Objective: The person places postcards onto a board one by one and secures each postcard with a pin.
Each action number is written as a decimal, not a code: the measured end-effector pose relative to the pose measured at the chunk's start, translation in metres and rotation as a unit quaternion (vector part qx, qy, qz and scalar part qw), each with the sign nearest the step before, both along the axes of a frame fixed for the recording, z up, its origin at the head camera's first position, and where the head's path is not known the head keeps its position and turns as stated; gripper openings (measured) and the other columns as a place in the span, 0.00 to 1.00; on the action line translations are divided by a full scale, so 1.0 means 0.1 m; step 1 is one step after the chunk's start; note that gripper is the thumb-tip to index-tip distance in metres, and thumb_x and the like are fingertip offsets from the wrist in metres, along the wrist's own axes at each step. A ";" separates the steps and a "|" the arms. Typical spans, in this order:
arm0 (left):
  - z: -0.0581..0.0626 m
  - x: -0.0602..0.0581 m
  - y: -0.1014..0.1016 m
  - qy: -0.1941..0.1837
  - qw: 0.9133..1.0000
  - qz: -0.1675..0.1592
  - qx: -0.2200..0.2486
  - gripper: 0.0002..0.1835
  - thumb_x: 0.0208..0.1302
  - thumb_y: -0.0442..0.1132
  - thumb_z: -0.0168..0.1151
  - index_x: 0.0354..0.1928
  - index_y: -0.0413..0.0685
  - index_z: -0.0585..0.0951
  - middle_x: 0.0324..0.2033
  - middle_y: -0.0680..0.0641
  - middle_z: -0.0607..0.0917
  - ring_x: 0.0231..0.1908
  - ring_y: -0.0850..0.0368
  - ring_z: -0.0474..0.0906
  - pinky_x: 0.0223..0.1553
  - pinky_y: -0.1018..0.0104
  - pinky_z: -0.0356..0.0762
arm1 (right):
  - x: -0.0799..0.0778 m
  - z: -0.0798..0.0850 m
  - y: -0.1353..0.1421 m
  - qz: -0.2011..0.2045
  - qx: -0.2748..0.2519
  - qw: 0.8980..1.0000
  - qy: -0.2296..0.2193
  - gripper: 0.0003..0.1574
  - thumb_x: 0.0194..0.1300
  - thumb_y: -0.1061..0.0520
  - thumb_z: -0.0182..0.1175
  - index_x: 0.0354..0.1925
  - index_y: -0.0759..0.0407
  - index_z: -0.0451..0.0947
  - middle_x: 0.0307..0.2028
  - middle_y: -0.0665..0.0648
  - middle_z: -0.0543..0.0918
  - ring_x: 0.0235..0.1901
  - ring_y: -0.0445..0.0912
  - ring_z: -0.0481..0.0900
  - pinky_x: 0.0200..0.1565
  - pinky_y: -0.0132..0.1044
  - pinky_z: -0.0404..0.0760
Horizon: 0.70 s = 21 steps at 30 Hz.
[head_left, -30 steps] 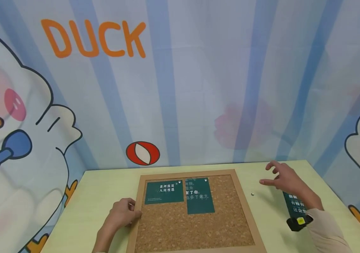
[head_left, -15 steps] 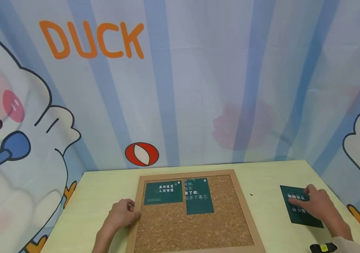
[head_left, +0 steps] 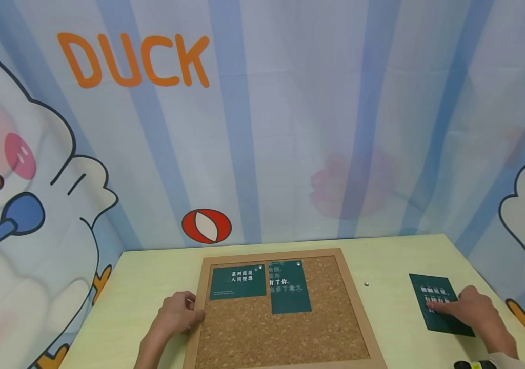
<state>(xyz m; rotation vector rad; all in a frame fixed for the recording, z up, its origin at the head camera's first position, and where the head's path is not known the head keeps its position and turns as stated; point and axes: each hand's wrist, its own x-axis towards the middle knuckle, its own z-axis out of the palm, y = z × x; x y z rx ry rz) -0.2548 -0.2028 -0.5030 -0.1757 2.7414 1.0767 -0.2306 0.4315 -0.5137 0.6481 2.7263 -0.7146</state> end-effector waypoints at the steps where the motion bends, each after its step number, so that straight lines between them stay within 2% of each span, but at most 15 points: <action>1: 0.00 0.00 0.00 0.001 1.000 0.000 0.000 0.20 0.59 0.34 0.72 0.50 0.30 0.80 0.32 0.45 0.80 0.28 0.54 0.78 0.27 0.61 0.82 | 0.00 0.00 0.00 -0.005 0.001 1.000 -0.003 0.59 0.56 0.35 0.76 0.44 0.87 0.59 0.36 0.75 0.73 0.39 0.64 0.75 0.43 0.53 0.80; 6: -0.01 0.00 0.00 0.000 1.000 0.003 -0.004 0.20 0.59 0.34 0.72 0.51 0.30 0.80 0.32 0.45 0.80 0.28 0.54 0.78 0.27 0.62 0.82 | 0.00 -0.01 -0.01 -0.015 0.002 1.000 -0.011 0.62 0.54 0.34 0.77 0.47 0.91 0.62 0.37 0.76 0.75 0.40 0.64 0.76 0.45 0.53 0.80; 11: -0.01 0.01 0.00 0.001 1.000 0.006 -0.005 0.20 0.59 0.34 0.72 0.50 0.30 0.80 0.32 0.45 0.80 0.28 0.54 0.78 0.27 0.62 0.82 | 0.01 -0.04 0.00 -0.018 -0.002 1.000 -0.003 0.67 0.54 0.34 0.78 0.52 0.92 0.57 0.45 0.82 0.71 0.46 0.69 0.74 0.53 0.60 0.77; 17: -0.01 0.01 0.00 0.006 1.000 0.003 -0.002 0.20 0.59 0.34 0.72 0.50 0.30 0.80 0.32 0.45 0.80 0.27 0.54 0.78 0.26 0.62 0.81 | 0.02 -0.11 0.01 -0.045 -0.025 0.998 0.025 0.72 0.48 0.36 0.82 0.56 0.85 0.48 0.49 0.86 0.64 0.50 0.73 0.69 0.57 0.65 0.72; 21: -0.01 0.01 0.00 0.003 1.000 0.005 0.000 0.20 0.59 0.34 0.72 0.50 0.30 0.80 0.32 0.45 0.80 0.27 0.54 0.78 0.26 0.62 0.81 | 0.05 -0.12 0.01 -0.034 -0.041 0.997 0.060 0.73 0.46 0.38 0.84 0.58 0.82 0.46 0.49 0.86 0.63 0.49 0.73 0.68 0.56 0.66 0.70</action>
